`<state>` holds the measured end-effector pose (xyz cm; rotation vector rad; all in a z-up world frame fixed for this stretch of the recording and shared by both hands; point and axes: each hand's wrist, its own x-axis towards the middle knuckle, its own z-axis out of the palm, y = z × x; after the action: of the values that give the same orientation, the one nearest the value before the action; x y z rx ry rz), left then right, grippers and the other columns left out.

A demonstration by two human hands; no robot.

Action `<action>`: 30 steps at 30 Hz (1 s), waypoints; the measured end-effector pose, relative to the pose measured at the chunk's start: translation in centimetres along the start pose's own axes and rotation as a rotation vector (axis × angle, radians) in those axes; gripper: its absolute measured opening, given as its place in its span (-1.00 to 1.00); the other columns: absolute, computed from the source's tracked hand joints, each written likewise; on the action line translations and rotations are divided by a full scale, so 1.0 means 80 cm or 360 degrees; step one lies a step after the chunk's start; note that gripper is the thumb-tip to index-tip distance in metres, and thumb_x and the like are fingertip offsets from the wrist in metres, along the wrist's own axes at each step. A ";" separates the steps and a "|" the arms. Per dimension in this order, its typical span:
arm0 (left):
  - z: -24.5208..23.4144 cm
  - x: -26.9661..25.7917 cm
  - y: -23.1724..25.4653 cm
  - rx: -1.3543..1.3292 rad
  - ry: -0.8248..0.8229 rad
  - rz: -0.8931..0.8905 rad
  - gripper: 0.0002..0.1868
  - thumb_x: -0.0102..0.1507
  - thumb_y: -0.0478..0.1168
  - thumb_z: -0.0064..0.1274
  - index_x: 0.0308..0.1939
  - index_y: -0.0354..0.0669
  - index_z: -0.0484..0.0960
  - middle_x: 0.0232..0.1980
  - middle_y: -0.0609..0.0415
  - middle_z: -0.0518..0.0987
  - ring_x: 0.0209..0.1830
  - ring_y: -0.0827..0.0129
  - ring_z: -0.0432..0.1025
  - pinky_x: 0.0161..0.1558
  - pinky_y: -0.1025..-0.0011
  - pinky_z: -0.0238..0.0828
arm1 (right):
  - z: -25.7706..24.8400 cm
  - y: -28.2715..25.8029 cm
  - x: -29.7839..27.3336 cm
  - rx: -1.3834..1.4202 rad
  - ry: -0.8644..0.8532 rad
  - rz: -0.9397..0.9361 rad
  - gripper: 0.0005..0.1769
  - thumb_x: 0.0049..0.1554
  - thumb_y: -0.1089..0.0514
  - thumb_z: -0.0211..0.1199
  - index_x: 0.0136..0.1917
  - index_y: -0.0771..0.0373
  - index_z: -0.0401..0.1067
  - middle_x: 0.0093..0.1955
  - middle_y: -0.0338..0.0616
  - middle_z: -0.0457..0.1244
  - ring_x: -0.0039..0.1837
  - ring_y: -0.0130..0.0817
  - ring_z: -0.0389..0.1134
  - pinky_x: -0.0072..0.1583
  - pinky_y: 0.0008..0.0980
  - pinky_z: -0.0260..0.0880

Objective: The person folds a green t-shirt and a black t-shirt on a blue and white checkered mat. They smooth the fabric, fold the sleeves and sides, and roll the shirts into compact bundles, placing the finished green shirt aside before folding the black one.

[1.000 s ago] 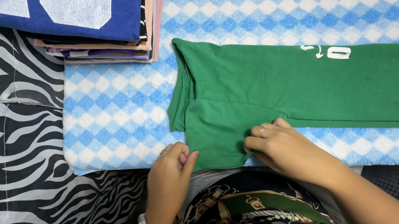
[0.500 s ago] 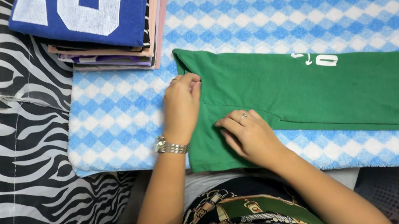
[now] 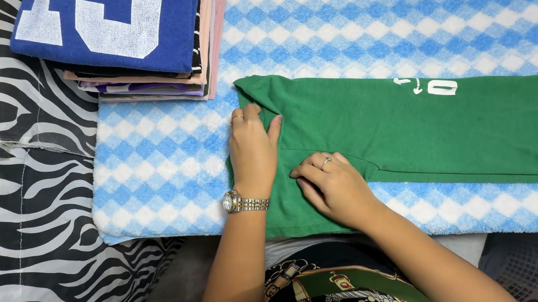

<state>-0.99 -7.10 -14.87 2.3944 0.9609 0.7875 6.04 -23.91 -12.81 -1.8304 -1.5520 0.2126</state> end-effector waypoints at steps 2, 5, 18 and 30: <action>-0.001 0.003 0.000 0.0035 -0.0003 0.0047 -0.72 0.20 -0.22 0.14 -0.15 -0.35 0.47 -0.15 -0.26 0.51 -0.16 -0.17 0.49 -0.17 0.07 0.47 | 0.000 -0.001 0.000 -0.0001 0.0006 0.0004 -0.85 0.10 0.27 0.29 -0.01 0.19 0.51 -0.09 -0.19 0.31 -0.02 -0.20 0.34 0.02 -0.23 0.25; -0.008 0.012 -0.009 -0.0053 -0.0117 -0.0096 -0.90 0.32 -0.32 0.04 -0.20 -0.28 0.45 -0.20 -0.20 0.56 -0.26 -0.09 0.52 -0.26 0.11 0.46 | 0.000 -0.001 0.001 0.0014 0.0016 0.0023 -0.86 0.11 0.27 0.29 -0.02 0.19 0.51 -0.09 -0.19 0.31 -0.02 -0.21 0.35 0.01 -0.24 0.25; -0.063 0.019 -0.004 -0.0036 0.0176 -0.0050 -0.57 0.18 -0.20 0.23 0.00 -0.25 0.37 -0.14 -0.14 0.55 -0.21 0.07 0.50 -0.24 0.17 0.43 | -0.018 -0.010 0.007 0.0174 -0.0095 0.0112 -0.85 0.10 0.23 0.30 -0.02 0.20 0.54 -0.04 -0.15 0.36 0.00 -0.16 0.37 0.04 -0.22 0.27; 0.009 0.024 0.019 0.0542 -0.0528 0.0155 -0.27 0.32 0.15 -0.10 0.54 0.04 0.20 0.61 -0.05 0.10 0.59 0.08 -0.04 0.42 -0.31 -0.23 | -0.062 0.098 0.049 -0.0598 -0.0330 0.0414 -0.30 0.27 -0.11 0.00 0.59 0.17 0.04 0.66 0.06 -0.11 0.65 0.04 -0.17 0.52 0.13 -0.22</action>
<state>1.35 -6.85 -13.88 2.7642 0.9025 0.2539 16.05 -22.49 -12.74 -2.3733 -1.5671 0.2506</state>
